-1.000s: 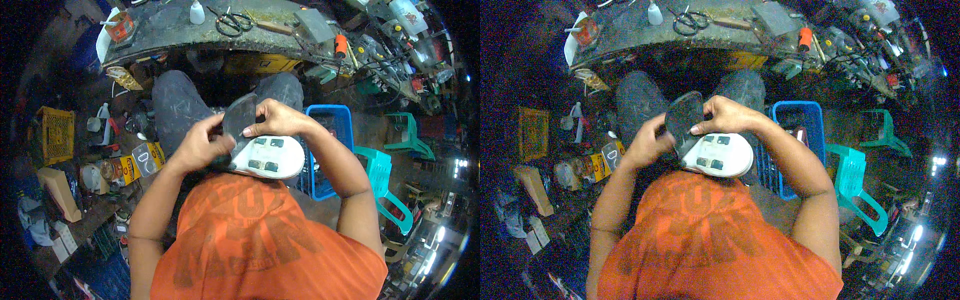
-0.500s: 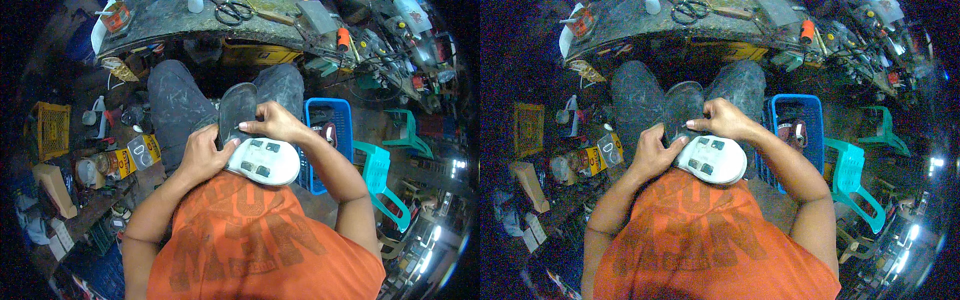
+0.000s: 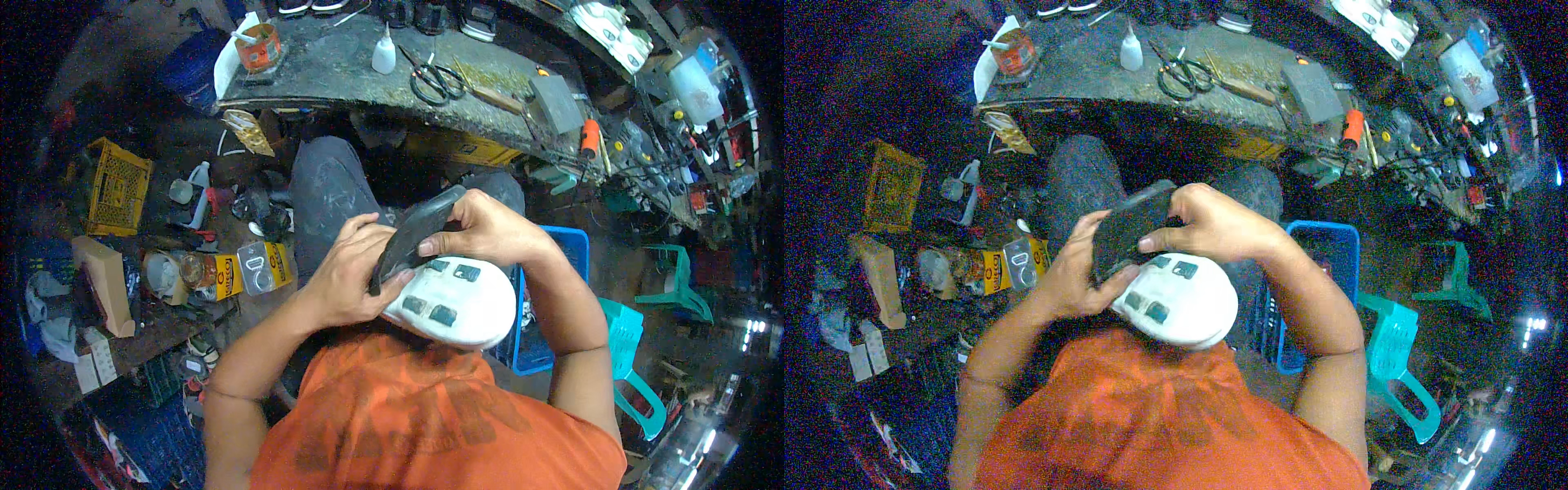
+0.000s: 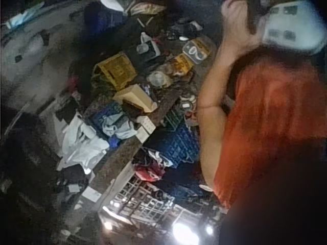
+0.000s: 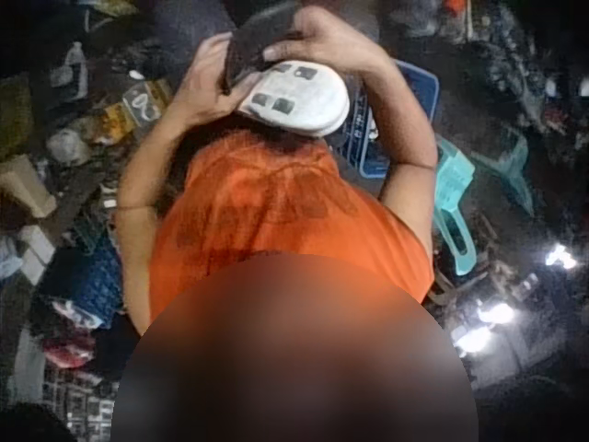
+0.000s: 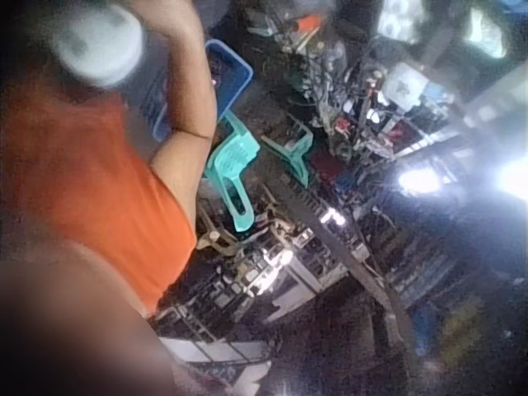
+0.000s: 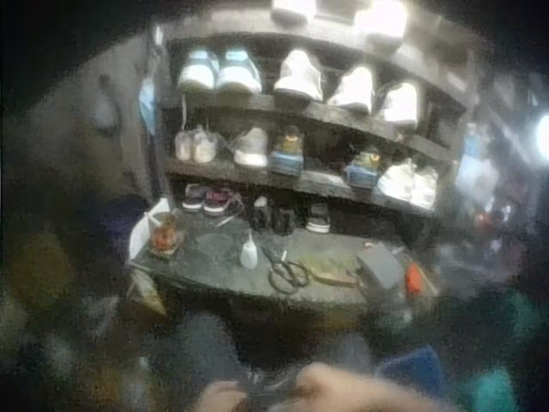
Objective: The person repairs multiple shoes by applying glue to the soles and pressing them back together. They handle a dark sneaker, a pink and blue sneaker, and a teal sandal, using a glue bottle and a wooden stick to spread adhesive and press the parts.
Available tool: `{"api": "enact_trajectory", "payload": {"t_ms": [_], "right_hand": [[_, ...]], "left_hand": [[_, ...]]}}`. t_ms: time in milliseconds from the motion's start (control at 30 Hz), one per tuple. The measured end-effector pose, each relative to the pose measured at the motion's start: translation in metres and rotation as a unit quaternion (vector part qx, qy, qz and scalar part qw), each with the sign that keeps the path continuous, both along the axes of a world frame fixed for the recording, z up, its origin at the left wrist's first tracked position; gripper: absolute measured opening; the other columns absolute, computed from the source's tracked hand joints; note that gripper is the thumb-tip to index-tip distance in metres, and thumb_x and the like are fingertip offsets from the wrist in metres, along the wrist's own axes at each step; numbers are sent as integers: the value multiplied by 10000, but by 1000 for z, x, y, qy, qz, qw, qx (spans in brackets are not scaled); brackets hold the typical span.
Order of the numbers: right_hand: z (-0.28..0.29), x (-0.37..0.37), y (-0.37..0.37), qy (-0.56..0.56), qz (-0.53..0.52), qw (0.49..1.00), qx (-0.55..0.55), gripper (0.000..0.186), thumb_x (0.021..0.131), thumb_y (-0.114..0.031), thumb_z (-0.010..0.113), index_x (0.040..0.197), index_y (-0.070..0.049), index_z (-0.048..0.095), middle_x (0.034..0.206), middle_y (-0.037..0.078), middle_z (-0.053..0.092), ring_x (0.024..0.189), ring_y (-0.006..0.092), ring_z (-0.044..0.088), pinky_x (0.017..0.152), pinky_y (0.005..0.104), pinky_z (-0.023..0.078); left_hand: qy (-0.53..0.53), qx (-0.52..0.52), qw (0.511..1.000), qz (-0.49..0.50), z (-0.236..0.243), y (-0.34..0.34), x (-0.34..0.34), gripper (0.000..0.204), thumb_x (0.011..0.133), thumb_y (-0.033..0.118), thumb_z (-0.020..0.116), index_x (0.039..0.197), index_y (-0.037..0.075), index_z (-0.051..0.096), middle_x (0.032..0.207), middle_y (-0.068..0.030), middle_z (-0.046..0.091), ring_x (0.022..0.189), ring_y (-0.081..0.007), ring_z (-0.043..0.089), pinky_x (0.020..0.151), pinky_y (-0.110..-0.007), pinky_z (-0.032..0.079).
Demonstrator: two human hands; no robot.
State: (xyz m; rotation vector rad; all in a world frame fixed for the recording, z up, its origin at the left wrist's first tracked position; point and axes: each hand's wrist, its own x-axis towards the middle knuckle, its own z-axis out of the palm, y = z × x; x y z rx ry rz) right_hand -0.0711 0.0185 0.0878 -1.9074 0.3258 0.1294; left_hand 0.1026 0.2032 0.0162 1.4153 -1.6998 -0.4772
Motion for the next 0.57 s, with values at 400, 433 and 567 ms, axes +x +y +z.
{"api": "enact_trajectory", "payload": {"t_ms": [400, 433, 567], "right_hand": [[-52, 76, 19, -72, -5, 988, 133, 555, 814, -293, 839, 1248, 11, 674, 1169, 164, 730, 1125, 270, 695, 962, 376, 534], [-51, 71, 11, -99, -17, 995, -2, 746, 788, -392, 876, 1361, 9, 615, 1341, 165, 655, 1283, 272, 600, 1097, 408, 459], [-80, 64, 44, -26, -32, 999, 19, 1123, 775, -515, 870, 1625, -95, 267, 1604, 161, 418, 1468, 347, 397, 1220, 444, 294]], "left_hand": [[350, -7, 879, 324, -57, 46, 41, 161, 993, 120, 651, 1071, -15, 691, 1029, -135, 755, 906, -272, 733, 853, -405, 589], [370, -23, 877, 307, -63, 48, 48, 194, 997, 139, 650, 1120, -9, 678, 1038, -137, 754, 921, -274, 730, 865, -408, 585], [360, -20, 878, 314, -69, 54, 44, 343, 1009, 186, 650, 1288, -5, 586, 1221, -170, 698, 1125, -281, 672, 1038, -470, 513]]}}
